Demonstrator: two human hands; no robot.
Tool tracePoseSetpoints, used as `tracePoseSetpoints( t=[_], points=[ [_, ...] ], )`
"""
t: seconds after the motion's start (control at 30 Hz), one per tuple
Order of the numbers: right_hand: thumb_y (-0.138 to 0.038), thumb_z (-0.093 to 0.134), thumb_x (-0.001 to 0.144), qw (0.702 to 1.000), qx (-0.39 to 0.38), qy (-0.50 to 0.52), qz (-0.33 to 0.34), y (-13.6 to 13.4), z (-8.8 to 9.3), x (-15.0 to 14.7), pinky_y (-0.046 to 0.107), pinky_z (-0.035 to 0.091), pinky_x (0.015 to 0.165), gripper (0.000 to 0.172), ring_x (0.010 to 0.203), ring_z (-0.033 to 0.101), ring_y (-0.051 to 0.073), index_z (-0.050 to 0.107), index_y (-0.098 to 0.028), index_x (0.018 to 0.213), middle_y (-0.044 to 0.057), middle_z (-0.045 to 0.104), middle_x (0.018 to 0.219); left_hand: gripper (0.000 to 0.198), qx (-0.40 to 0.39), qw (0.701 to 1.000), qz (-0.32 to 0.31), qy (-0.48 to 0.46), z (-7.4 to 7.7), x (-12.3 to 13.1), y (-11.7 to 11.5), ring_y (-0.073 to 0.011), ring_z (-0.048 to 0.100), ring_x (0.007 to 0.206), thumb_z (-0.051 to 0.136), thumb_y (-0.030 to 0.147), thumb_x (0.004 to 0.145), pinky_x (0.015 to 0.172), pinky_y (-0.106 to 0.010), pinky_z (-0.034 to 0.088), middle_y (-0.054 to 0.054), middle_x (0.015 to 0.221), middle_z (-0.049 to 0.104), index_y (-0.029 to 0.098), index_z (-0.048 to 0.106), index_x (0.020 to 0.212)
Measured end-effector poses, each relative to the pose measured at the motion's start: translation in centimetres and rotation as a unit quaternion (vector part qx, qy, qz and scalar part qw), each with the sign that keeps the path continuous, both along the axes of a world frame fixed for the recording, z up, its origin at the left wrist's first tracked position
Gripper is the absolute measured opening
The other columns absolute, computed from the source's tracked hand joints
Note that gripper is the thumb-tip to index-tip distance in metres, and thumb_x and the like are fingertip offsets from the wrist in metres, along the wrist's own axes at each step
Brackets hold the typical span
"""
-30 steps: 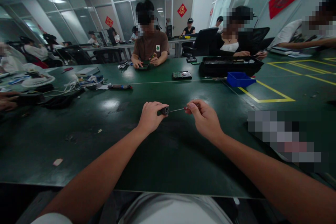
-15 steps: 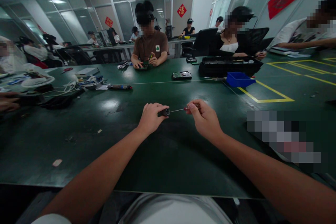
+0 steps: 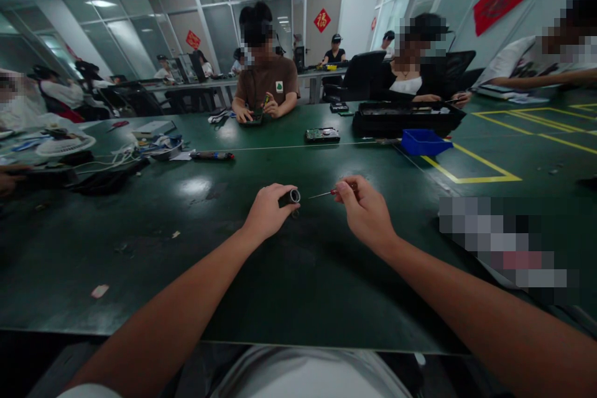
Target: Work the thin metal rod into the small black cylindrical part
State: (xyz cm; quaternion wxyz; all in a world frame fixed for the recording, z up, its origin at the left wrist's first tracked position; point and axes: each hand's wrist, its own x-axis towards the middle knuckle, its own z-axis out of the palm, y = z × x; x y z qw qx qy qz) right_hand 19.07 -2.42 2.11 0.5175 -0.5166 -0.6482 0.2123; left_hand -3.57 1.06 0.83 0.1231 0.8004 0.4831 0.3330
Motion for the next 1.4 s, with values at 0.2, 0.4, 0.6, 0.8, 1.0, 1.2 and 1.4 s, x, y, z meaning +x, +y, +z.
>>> tracePoseSetpoints(
  t=[0.2,0.4,0.6,0.8,1.0,1.2,1.4],
  points=[
    [-0.046,0.049,0.099,1.000,-0.010,0.015,0.007,0.0,0.0,0.0,0.036,0.048,0.070,0.027,0.073,0.064,0.020,0.062,-0.022,0.101,0.003,0.068,0.078,0.034,-0.057,0.990,0.015,-0.128,-0.3,0.2,0.1,-0.0224,0.063,0.111,0.061,0.023,0.092,0.099,-0.040,0.048,-0.007,0.119,0.068,0.021,0.058,0.125],
    [-0.041,0.052,0.097,0.999,0.001,0.034,0.020,0.4,-0.5,0.0,0.039,0.051,0.078,0.025,0.085,0.068,0.023,0.060,-0.021,0.110,0.006,0.070,0.089,0.032,-0.112,0.990,0.035,-0.083,0.7,0.1,-0.4,-0.0220,0.064,0.090,0.054,0.043,0.095,0.081,-0.037,0.050,-0.006,0.102,0.067,0.020,0.057,0.119],
    [-0.040,0.052,0.097,1.000,-0.009,0.013,0.025,0.3,-0.5,0.1,0.039,0.051,0.078,0.024,0.085,0.069,0.023,0.060,-0.021,0.110,0.006,0.071,0.091,0.029,-0.094,0.993,-0.018,0.075,0.8,0.1,-0.5,-0.0248,0.064,0.101,0.057,0.040,0.094,0.088,-0.039,0.049,-0.008,0.109,0.069,0.019,0.065,0.113],
    [-0.039,0.052,0.097,0.999,-0.009,0.008,0.033,0.3,-0.4,-0.1,0.039,0.051,0.077,0.023,0.085,0.069,0.023,0.061,-0.021,0.109,0.007,0.071,0.091,0.041,-0.097,0.963,-0.042,0.247,0.5,0.2,-0.5,-0.0278,0.064,0.105,0.047,0.045,0.098,0.083,-0.039,0.051,-0.010,0.119,0.065,0.023,0.063,0.129],
    [-0.038,0.052,0.097,0.999,-0.013,0.001,0.029,0.2,-0.2,-0.1,0.038,0.051,0.077,0.022,0.085,0.069,0.023,0.061,-0.021,0.108,0.006,0.071,0.088,0.034,-0.085,0.955,-0.058,0.279,0.4,0.3,-0.4,-0.0278,0.065,0.098,0.051,0.045,0.097,0.075,-0.037,0.049,-0.010,0.111,0.066,0.021,0.067,0.116],
    [-0.038,0.052,0.098,0.999,-0.014,0.003,0.032,0.3,-0.3,0.0,0.038,0.051,0.078,0.022,0.086,0.069,0.023,0.061,-0.021,0.110,0.006,0.071,0.090,0.024,-0.122,0.991,-0.008,0.050,0.8,-0.6,0.3,-0.0224,0.064,0.085,0.059,0.042,0.091,0.072,-0.035,0.046,-0.006,0.097,0.070,0.022,0.065,0.102],
    [-0.037,0.051,0.098,0.999,-0.019,0.003,0.036,0.2,-0.3,0.1,0.037,0.050,0.077,0.022,0.086,0.069,0.023,0.061,-0.021,0.109,0.006,0.072,0.090,0.024,-0.184,0.931,0.068,-0.307,4.9,-4.0,0.7,-0.0117,0.051,0.057,0.057,0.029,0.082,0.049,-0.024,0.035,-0.003,0.084,0.064,0.018,0.065,0.102]
  ],
)
